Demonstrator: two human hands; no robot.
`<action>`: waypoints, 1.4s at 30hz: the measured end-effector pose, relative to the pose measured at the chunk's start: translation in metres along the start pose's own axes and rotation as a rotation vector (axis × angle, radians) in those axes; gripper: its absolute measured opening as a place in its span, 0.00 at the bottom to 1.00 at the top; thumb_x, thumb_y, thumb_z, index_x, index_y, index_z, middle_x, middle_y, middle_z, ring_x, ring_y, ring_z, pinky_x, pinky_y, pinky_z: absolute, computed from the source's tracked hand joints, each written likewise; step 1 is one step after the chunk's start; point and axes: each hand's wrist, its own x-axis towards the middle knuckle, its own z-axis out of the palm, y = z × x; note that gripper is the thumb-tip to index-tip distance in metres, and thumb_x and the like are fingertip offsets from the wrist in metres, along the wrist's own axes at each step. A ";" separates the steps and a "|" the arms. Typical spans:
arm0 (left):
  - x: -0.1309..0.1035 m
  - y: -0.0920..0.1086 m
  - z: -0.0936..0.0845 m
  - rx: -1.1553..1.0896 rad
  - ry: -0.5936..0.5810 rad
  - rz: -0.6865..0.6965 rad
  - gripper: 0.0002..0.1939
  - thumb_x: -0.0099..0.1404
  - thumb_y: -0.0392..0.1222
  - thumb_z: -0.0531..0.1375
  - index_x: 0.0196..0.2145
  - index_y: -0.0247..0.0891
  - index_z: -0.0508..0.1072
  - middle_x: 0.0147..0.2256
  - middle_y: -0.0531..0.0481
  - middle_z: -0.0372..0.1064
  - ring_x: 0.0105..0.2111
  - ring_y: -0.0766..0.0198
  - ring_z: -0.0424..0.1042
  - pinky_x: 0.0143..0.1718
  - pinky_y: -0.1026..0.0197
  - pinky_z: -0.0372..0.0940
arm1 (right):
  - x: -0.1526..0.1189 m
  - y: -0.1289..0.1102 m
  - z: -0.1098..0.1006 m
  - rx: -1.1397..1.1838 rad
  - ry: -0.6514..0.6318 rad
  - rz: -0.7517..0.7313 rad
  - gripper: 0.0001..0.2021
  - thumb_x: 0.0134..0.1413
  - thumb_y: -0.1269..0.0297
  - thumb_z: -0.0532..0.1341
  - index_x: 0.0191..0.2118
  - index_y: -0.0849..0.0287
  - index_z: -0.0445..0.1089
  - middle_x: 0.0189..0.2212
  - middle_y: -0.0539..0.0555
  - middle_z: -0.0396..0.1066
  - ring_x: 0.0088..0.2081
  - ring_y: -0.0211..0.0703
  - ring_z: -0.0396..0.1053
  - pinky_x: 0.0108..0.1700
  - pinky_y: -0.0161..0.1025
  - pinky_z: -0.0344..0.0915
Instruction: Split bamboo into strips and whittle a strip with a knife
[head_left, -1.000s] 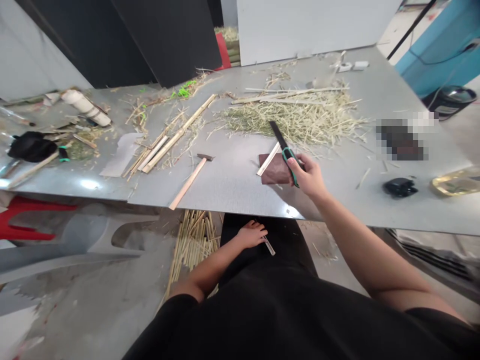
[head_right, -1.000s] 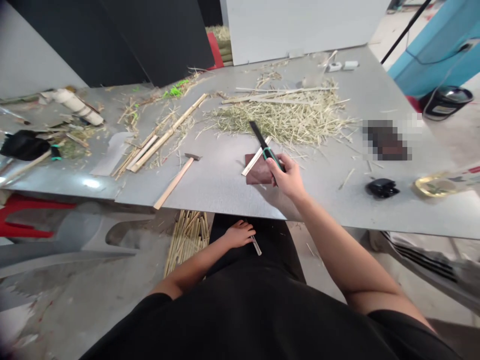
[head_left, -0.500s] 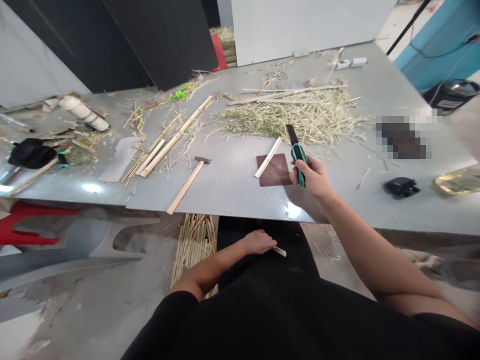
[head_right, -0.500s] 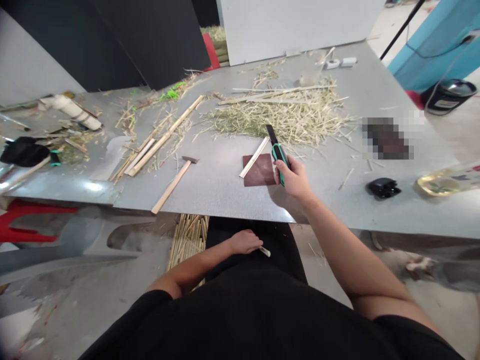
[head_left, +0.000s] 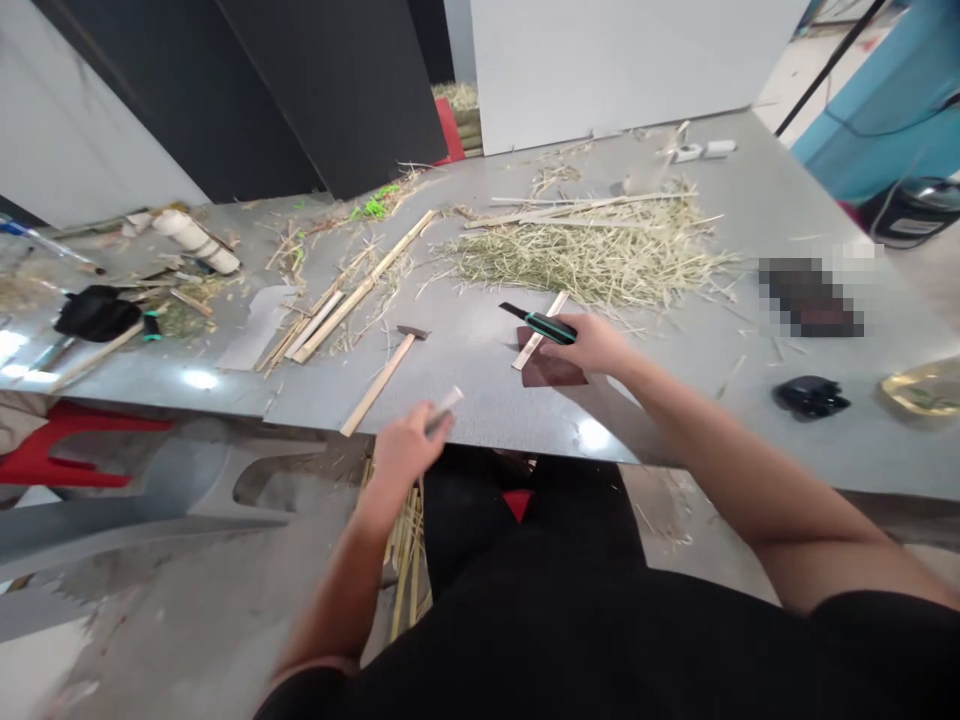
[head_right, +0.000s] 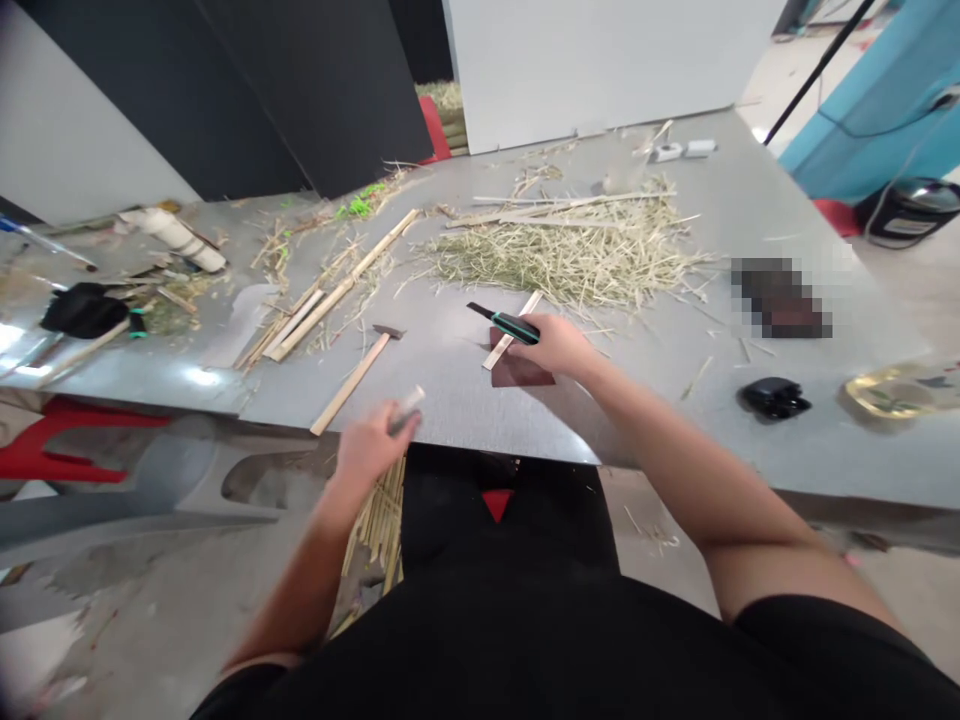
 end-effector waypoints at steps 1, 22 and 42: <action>0.016 -0.013 -0.009 0.052 0.026 -0.105 0.37 0.76 0.71 0.53 0.68 0.42 0.72 0.56 0.34 0.81 0.51 0.46 0.82 0.52 0.51 0.72 | 0.009 -0.004 0.002 -0.031 -0.055 0.007 0.24 0.60 0.45 0.71 0.58 0.50 0.81 0.45 0.53 0.80 0.41 0.39 0.72 0.41 0.36 0.59; 0.160 -0.149 -0.058 0.230 0.138 -0.216 0.36 0.77 0.69 0.50 0.61 0.37 0.76 0.58 0.30 0.77 0.59 0.38 0.77 0.61 0.44 0.71 | 0.012 -0.098 0.046 -0.032 -0.041 -0.244 0.22 0.63 0.54 0.65 0.60 0.51 0.80 0.45 0.53 0.81 0.40 0.39 0.73 0.41 0.35 0.61; 0.110 -0.027 -0.031 0.078 0.050 -0.281 0.29 0.80 0.60 0.50 0.59 0.36 0.76 0.52 0.27 0.80 0.54 0.39 0.80 0.57 0.43 0.71 | 0.004 0.001 0.001 0.348 -0.095 0.007 0.25 0.68 0.44 0.66 0.58 0.58 0.70 0.30 0.53 0.74 0.29 0.37 0.71 0.35 0.36 0.67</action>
